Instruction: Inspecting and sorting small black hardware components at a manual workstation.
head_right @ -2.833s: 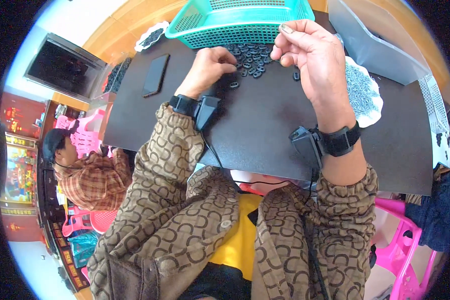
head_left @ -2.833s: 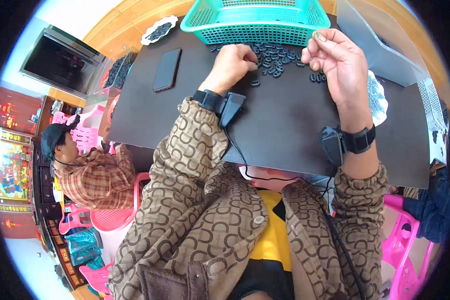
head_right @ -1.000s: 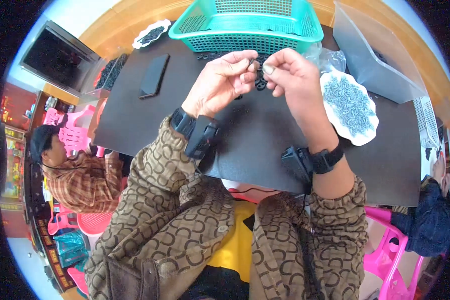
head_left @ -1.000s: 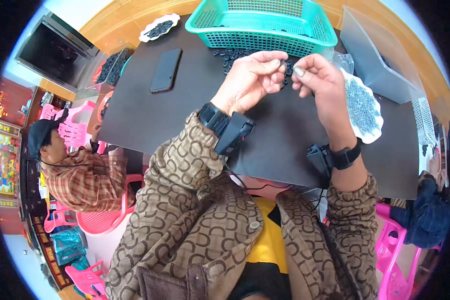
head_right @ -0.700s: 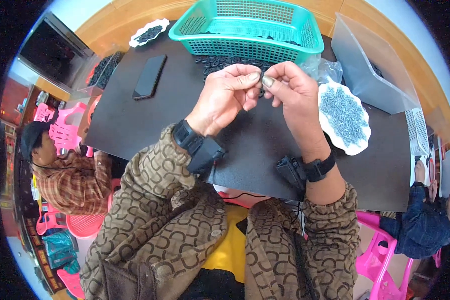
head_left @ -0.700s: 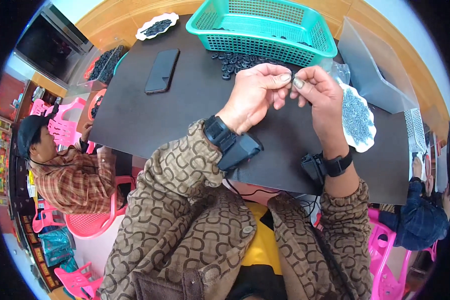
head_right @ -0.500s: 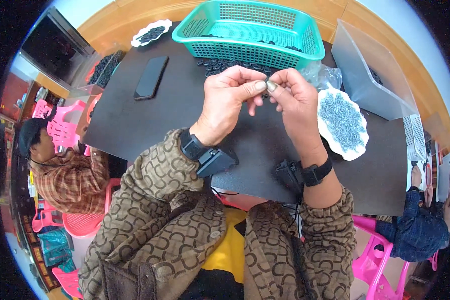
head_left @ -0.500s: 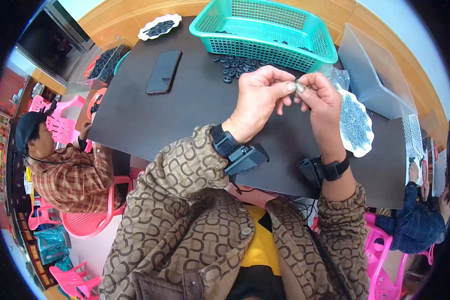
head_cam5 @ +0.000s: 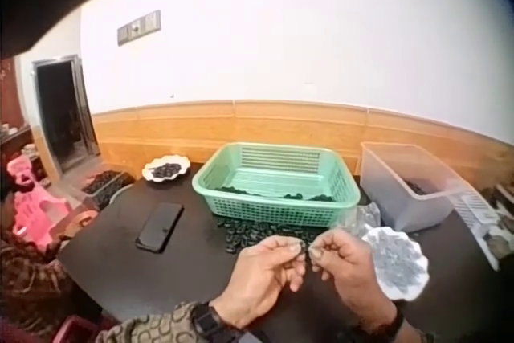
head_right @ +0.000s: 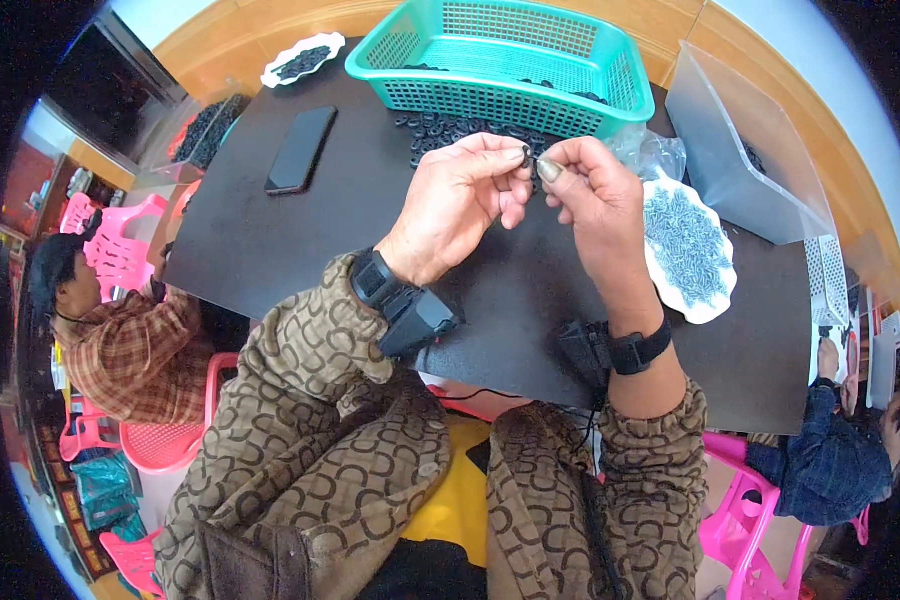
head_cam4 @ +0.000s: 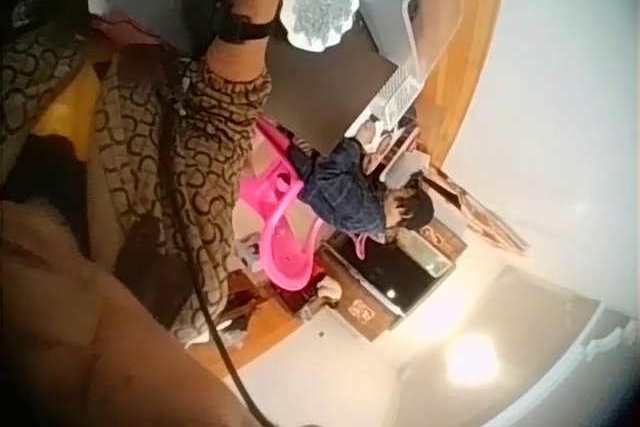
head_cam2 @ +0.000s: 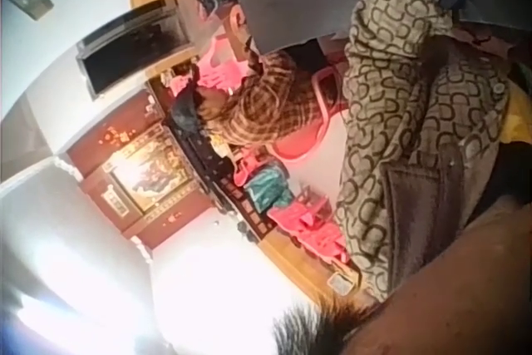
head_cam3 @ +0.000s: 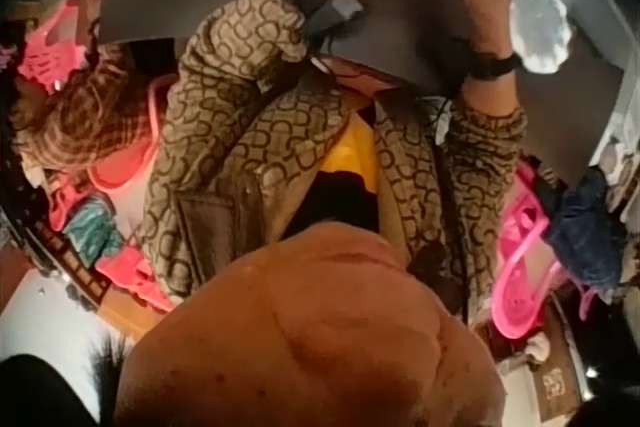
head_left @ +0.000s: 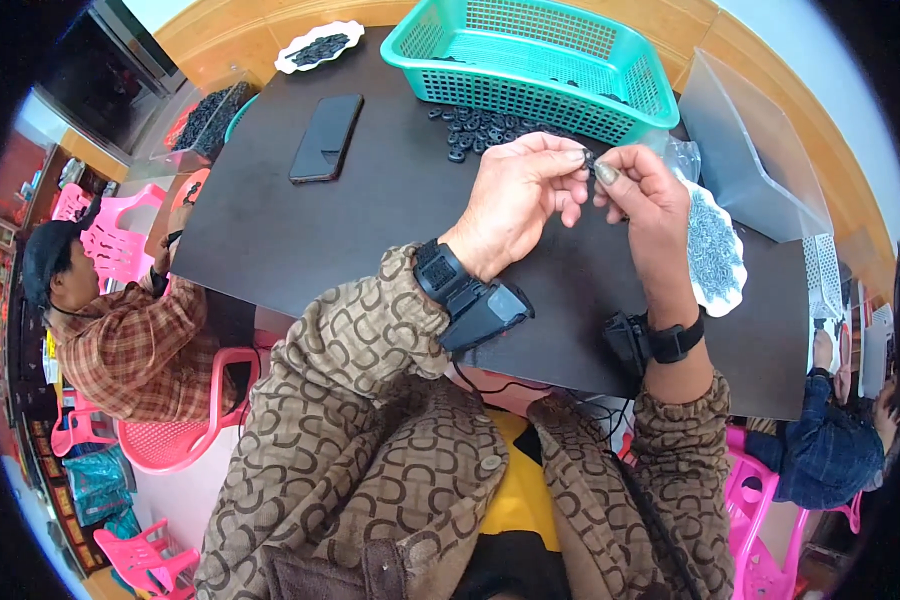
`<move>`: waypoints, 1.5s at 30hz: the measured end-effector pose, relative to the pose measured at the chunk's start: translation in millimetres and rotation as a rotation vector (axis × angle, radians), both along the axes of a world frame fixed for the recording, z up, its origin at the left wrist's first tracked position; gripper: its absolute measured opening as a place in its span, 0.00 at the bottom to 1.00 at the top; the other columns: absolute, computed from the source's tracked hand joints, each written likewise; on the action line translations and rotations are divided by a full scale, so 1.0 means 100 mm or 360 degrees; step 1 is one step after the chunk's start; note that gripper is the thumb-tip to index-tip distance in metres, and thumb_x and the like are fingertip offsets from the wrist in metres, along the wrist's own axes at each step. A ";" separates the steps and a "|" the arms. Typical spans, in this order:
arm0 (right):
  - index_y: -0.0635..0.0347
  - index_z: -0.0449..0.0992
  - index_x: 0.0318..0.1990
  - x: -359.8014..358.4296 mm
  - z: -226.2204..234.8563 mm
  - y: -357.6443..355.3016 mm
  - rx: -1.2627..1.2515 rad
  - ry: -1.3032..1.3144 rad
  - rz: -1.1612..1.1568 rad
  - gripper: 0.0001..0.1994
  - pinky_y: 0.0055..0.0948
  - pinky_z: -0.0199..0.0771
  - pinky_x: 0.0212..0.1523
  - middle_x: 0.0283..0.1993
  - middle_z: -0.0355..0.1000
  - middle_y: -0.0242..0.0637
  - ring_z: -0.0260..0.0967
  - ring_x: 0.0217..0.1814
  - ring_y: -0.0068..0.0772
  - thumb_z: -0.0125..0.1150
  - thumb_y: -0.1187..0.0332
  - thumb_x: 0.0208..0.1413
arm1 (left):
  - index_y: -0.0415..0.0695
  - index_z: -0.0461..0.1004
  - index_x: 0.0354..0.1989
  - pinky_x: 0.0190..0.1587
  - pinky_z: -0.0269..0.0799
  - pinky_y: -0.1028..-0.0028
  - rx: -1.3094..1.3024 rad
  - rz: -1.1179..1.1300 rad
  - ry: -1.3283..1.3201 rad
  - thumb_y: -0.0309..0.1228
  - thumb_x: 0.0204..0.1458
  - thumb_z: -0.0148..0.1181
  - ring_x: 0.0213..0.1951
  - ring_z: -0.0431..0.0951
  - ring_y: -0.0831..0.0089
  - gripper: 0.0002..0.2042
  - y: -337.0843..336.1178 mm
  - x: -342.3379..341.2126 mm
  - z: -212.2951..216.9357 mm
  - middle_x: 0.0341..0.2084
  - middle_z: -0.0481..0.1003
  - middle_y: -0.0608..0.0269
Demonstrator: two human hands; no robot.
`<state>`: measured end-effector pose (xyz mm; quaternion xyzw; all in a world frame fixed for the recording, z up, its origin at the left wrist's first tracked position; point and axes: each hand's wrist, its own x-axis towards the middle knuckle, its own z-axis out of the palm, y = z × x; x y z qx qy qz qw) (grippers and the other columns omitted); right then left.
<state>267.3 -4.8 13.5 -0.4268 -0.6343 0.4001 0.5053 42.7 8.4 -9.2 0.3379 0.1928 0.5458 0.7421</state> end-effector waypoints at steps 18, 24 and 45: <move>0.63 0.87 0.56 0.07 -0.01 0.04 -0.0074 0.0161 0.0080 0.06 0.20 0.76 0.43 0.49 0.87 0.28 0.78 0.43 0.16 0.70 0.70 0.86 | 0.29 0.86 0.57 0.27 0.90 0.72 0.0087 0.0148 0.0071 0.22 0.80 0.70 0.34 0.93 0.67 0.07 -0.02 0.07 0.10 0.40 0.89 0.53; 0.62 0.87 0.54 0.05 -0.03 0.05 0.0123 -0.0091 -0.0011 0.04 0.21 0.76 0.39 0.43 0.85 0.23 0.77 0.41 0.14 0.73 0.70 0.84 | 0.29 0.86 0.57 0.27 0.89 0.72 0.0129 0.0133 0.0143 0.22 0.80 0.70 0.35 0.93 0.67 0.07 -0.06 0.10 0.05 0.41 0.90 0.52; 0.63 0.86 0.55 -0.09 -0.04 0.01 0.0410 -0.0337 -0.0111 0.02 0.27 0.80 0.42 0.45 0.86 0.29 0.79 0.41 0.19 0.72 0.76 0.82 | 0.29 0.86 0.62 0.33 0.90 0.71 0.0158 0.0215 0.0172 0.22 0.80 0.72 0.39 0.94 0.66 0.10 -0.08 0.06 0.01 0.46 0.90 0.52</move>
